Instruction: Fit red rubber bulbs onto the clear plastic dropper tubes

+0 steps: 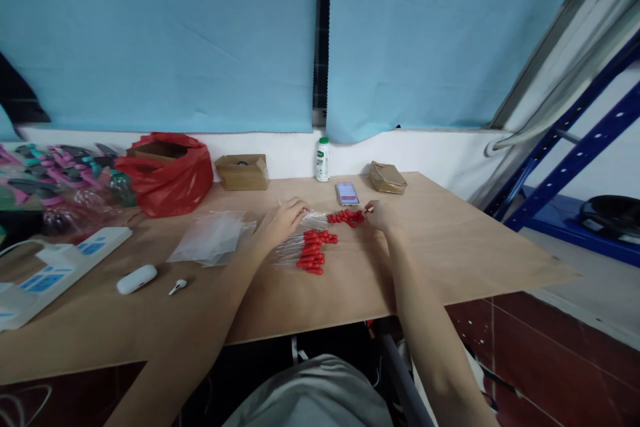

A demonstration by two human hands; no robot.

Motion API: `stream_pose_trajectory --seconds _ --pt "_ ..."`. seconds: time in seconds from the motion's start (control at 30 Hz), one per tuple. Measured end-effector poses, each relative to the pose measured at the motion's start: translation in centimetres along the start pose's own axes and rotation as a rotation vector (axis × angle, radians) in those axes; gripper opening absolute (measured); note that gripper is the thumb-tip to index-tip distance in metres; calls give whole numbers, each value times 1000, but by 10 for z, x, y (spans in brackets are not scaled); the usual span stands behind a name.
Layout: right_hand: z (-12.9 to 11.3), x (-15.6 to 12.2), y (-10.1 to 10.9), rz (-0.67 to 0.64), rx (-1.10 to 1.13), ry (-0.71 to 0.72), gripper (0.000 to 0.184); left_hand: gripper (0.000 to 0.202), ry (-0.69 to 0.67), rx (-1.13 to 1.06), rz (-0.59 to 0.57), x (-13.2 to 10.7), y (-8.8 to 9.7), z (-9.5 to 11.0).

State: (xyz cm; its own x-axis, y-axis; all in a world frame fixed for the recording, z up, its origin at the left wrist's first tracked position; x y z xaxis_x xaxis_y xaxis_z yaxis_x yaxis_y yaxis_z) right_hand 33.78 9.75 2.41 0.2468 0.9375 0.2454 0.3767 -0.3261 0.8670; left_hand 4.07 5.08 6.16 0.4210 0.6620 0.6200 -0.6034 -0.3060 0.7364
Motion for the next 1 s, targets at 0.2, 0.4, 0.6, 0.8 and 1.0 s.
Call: stream_pose_trajectory --seconds 0.2,0.4,0.6,0.8,1.0 --pt "-4 -4 3 32 40 -2 30 25 29 4 22 -1 5 4" --pt "-7 -6 1 33 14 33 19 22 59 47 5 -5 2 0" --pt "-6 -5 1 47 13 19 15 22 77 60 7 -6 0 -5" --pt "-3 -3 0 68 29 -26 15 23 94 59 5 -6 -1 -7" --pt "-1 -2 -4 59 47 -19 10 24 86 57 0 -5 -1 -5"
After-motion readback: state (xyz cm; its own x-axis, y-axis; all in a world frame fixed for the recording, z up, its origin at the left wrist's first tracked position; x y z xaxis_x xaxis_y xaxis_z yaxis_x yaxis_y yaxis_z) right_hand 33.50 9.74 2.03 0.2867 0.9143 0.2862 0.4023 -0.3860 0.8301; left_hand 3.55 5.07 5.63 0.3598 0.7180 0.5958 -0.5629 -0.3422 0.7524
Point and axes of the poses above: each hand's wrist, its own x-axis towards the middle knuckle, its own y-axis out of the back of the hand, z = x × y, the point moved 6 cm from there along x, towards the middle knuckle, and after that the axes turned 9 degrees about z, right-handed, at the moved point
